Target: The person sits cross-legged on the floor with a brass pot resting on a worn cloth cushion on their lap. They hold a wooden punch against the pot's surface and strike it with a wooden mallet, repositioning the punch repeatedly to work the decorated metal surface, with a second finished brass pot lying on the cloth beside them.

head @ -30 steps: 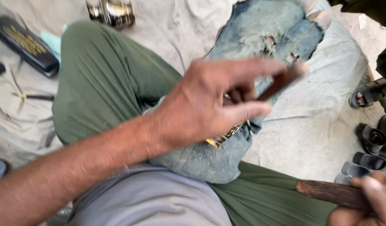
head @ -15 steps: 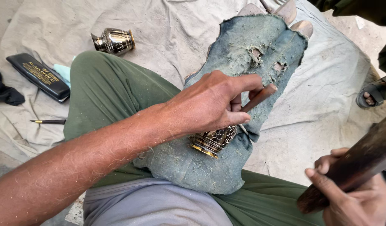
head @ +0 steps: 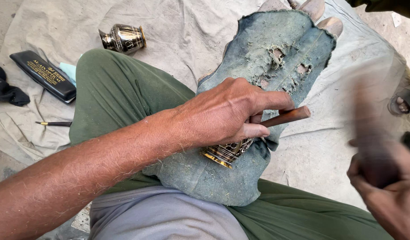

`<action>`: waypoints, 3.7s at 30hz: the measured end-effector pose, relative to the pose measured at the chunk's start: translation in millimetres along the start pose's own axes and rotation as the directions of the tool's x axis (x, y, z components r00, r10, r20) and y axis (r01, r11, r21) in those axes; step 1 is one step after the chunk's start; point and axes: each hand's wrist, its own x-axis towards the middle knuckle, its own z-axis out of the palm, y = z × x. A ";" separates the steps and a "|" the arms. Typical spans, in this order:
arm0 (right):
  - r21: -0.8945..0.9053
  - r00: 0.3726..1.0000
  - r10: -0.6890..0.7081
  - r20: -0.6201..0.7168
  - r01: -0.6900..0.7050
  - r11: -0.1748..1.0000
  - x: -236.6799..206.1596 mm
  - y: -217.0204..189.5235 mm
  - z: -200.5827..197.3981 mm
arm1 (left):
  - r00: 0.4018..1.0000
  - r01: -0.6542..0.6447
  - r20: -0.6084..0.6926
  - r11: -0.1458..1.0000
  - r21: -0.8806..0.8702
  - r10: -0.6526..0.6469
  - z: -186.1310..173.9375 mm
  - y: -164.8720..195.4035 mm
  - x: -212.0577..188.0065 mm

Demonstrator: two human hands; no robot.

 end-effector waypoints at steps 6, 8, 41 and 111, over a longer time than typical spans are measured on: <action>-0.042 0.999 -0.033 -0.003 0.033 0.999 4.5 9.7 0.3 | 0.994 -0.082 -0.067 0.996 -0.017 0.081 2.0 -0.7 0.1; 0.634 0.950 0.293 0.108 -0.292 0.716 4.6 9.5 0.2 | 0.995 -0.083 -0.051 0.996 0.009 0.084 0.4 -1.1 1.2; -0.283 0.990 -0.135 0.050 0.143 0.948 5.5 -15.3 12.9 | 0.992 -0.101 -0.083 0.994 -0.036 0.097 5.4 -5.7 0.4; -0.501 0.998 -0.013 0.062 0.043 0.864 0.9 3.8 -13.0 | 0.994 -0.096 -0.071 0.987 -0.126 0.087 5.5 -16.6 -4.0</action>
